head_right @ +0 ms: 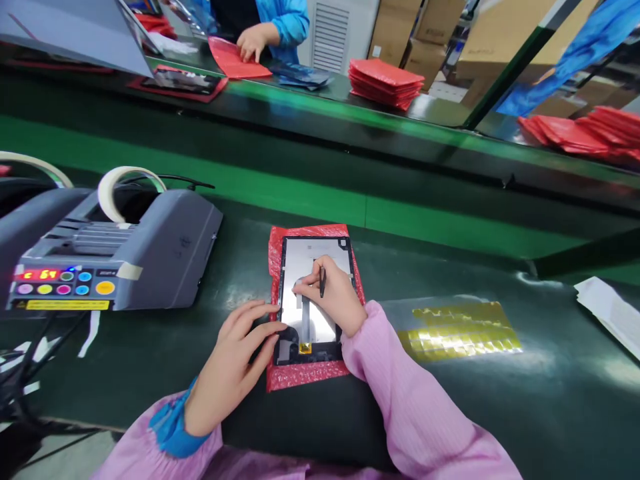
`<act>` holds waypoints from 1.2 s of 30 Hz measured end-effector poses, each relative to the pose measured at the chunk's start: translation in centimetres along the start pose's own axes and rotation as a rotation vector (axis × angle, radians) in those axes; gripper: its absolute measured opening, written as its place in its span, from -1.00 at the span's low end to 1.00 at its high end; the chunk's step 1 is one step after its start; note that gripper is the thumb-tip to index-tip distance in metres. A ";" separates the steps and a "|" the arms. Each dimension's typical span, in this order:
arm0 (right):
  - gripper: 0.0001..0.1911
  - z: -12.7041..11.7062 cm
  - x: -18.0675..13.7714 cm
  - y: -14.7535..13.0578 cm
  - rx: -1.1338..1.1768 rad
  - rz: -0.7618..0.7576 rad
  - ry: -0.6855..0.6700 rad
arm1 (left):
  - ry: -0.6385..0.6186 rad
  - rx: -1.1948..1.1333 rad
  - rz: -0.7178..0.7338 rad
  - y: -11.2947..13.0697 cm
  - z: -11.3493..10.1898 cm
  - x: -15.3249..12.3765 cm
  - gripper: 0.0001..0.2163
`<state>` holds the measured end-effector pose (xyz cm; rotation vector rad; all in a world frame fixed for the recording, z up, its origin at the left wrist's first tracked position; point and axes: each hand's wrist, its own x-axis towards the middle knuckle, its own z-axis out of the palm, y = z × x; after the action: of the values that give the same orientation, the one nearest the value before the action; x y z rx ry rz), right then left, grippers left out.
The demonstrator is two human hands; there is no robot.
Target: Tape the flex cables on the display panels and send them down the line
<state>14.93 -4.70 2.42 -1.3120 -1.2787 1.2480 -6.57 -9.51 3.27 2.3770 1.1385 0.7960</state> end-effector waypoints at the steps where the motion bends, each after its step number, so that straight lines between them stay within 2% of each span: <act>1: -0.53 0.1 0.2 0.1 -0.011 -0.010 0.012 | -0.017 0.031 -0.006 0.0 0.2 0.2 -0.76; 8: -0.57 0.2 0.3 -0.2 -0.079 -0.008 0.061 | -0.099 0.246 -0.029 -0.4 1.0 1.8 -0.70; 13: -0.57 0.6 0.2 0.2 -0.141 0.005 0.084 | -0.138 0.313 -0.029 -0.6 1.8 2.0 -0.68; 15: -0.58 0.8 0.5 0.2 -0.219 -0.020 0.127 | -0.143 0.327 -0.026 -0.6 1.9 2.0 -0.68; 18: -0.59 0.6 1.5 -0.4 -0.426 -0.049 0.270 | -0.143 0.345 -0.015 -0.7 1.9 1.9 -0.68; 22: -0.64 -2.1 2.9 -2.2 -0.672 0.015 0.448 | -0.131 0.373 -0.039 -0.5 2.4 1.0 -0.64; 24: -0.66 -4.3 2.7 -2.8 -0.802 0.122 0.514 | -0.115 0.403 -0.043 -0.3 2.7 -0.1 -0.58; 26: -0.66 -6.2 1.6 -2.8 -0.879 0.267 0.487 | -0.104 0.443 -0.016 -0.1 3.0 -1.4 -0.51; 28: -0.63 -7.3 0.0 -2.3 -0.842 0.336 0.370 | -0.109 0.480 0.029 -0.1 3.2 -2.3 -0.48; 31: -0.58 -6.8 -1.7 -0.9 -0.662 0.228 0.274 | -0.120 0.514 0.056 0.0 3.3 -2.6 -0.48; 33: -0.56 -6.0 -1.6 0.0 -0.469 0.088 0.321 | -0.102 0.528 0.040 0.0 3.3 -2.3 -0.49; 36: -0.53 -5.6 1.1 0.2 -0.232 -0.097 0.431 | -0.068 0.543 0.013 -0.1 3.4 -1.7 -0.48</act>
<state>20.43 -3.31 2.63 -1.5614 -1.1775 0.7111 -5.33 -11.18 0.05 2.8163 1.4565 0.4383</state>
